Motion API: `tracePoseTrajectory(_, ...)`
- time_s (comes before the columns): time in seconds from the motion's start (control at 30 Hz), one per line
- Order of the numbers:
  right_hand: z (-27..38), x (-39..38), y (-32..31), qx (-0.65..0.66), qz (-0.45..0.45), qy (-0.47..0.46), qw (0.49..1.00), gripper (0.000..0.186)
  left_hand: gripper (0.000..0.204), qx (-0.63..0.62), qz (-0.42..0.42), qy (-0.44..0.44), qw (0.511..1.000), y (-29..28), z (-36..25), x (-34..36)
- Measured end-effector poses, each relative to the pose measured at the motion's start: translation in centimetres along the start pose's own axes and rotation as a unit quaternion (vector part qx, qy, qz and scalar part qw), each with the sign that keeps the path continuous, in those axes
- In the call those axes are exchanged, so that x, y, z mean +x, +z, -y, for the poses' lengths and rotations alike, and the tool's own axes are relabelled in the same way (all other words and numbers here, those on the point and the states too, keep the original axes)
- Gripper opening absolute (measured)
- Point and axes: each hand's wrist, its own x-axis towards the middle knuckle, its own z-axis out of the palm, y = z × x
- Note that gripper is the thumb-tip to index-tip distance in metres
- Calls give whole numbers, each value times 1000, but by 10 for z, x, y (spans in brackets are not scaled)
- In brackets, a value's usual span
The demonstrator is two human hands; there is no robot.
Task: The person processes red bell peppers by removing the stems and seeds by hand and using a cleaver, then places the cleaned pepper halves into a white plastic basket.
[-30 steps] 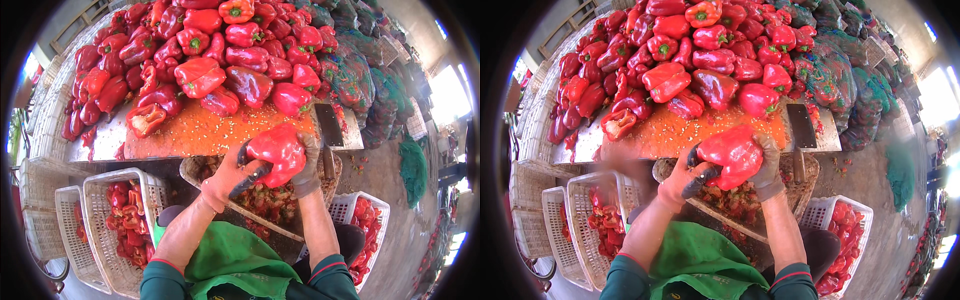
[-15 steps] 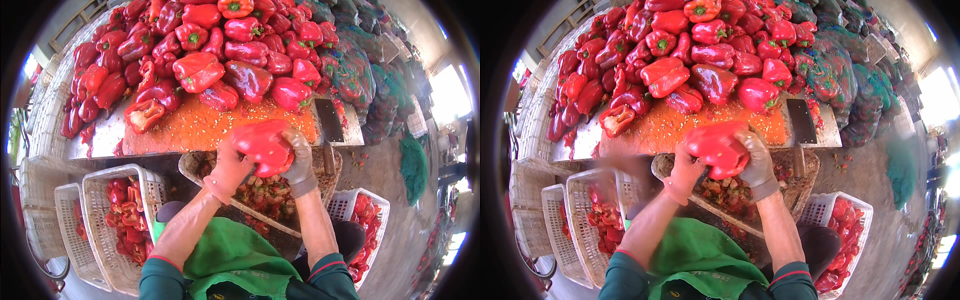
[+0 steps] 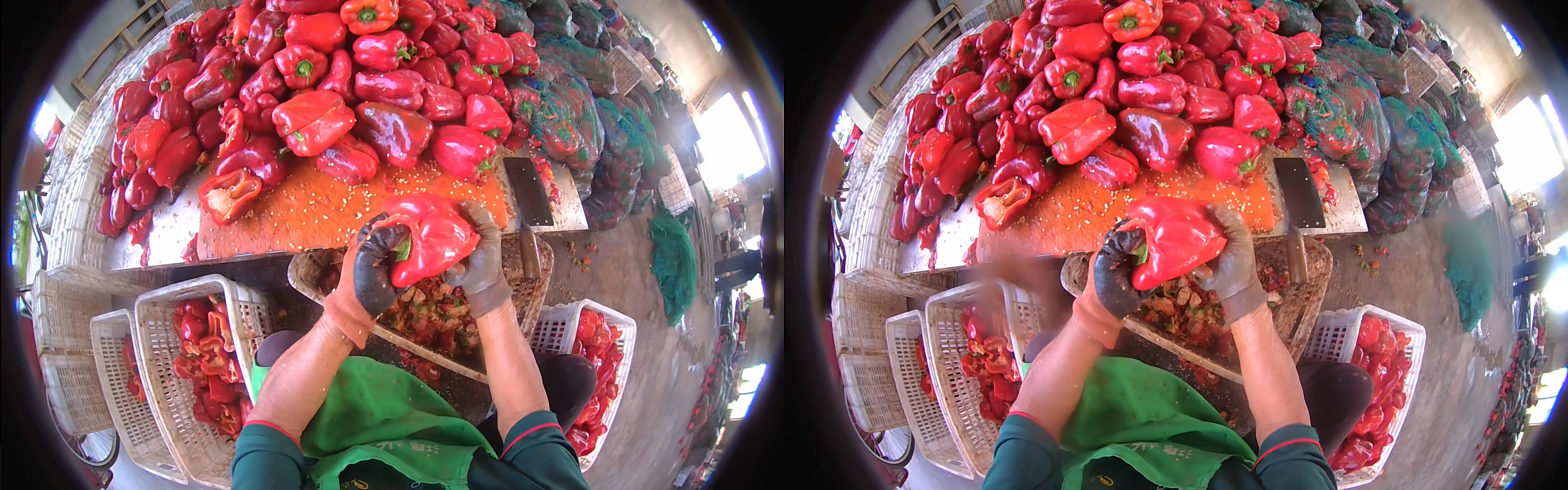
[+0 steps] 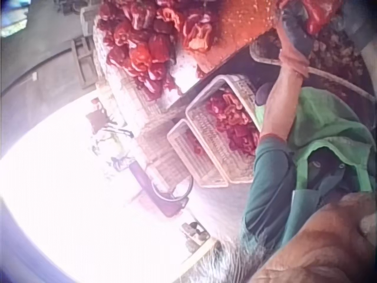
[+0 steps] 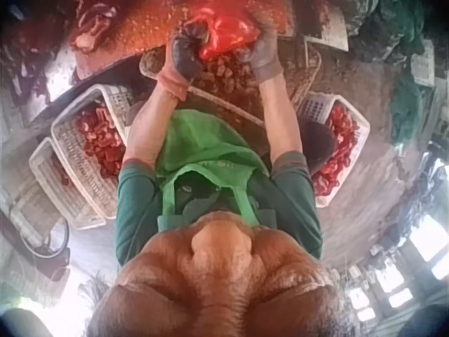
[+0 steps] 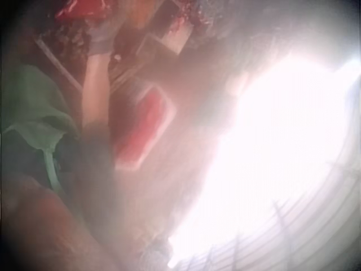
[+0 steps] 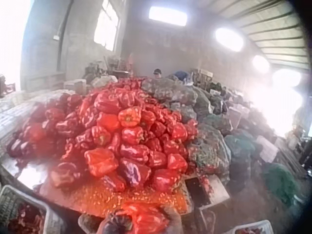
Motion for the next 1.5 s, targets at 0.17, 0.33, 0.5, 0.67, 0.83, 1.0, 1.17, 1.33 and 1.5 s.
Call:
tracePoseTrajectory(0.17,3,0,-1,-63,-13,8,998,29,36,-60,-10,-37,997,-18,5,-2)
tracePoseTrajectory(0.33,8,3,-4,-84,11,36,996,25,39,-82,16,-58,995,-20,4,-3)
tracePoseTrajectory(0.5,7,2,2,-106,-18,10,994,23,41,-87,28,-72,993,-19,3,-6)
tracePoseTrajectory(0.67,8,6,-7,-93,5,22,995,22,44,-126,63,-84,986,-23,5,-7)
tracePoseTrajectory(0.83,13,10,-3,-131,23,25,991,21,42,-128,61,-76,987,-30,3,-8)
tracePoseTrajectory(1.0,34,3,8,-134,-120,-77,981,24,31,0,24,9,1000,-6,-34,-17)
tracePoseTrajectory(1.17,38,-6,7,-183,34,-123,975,31,36,19,9,-51,998,-15,-30,-7)
tracePoseTrajectory(1.33,55,-5,28,-297,-97,-158,937,34,27,214,-110,-14,971,-4,-37,-11)
tracePoseTrajectory(1.5,55,13,-21,-309,-134,-211,918,32,19,426,-78,2,901,0,-26,-16)
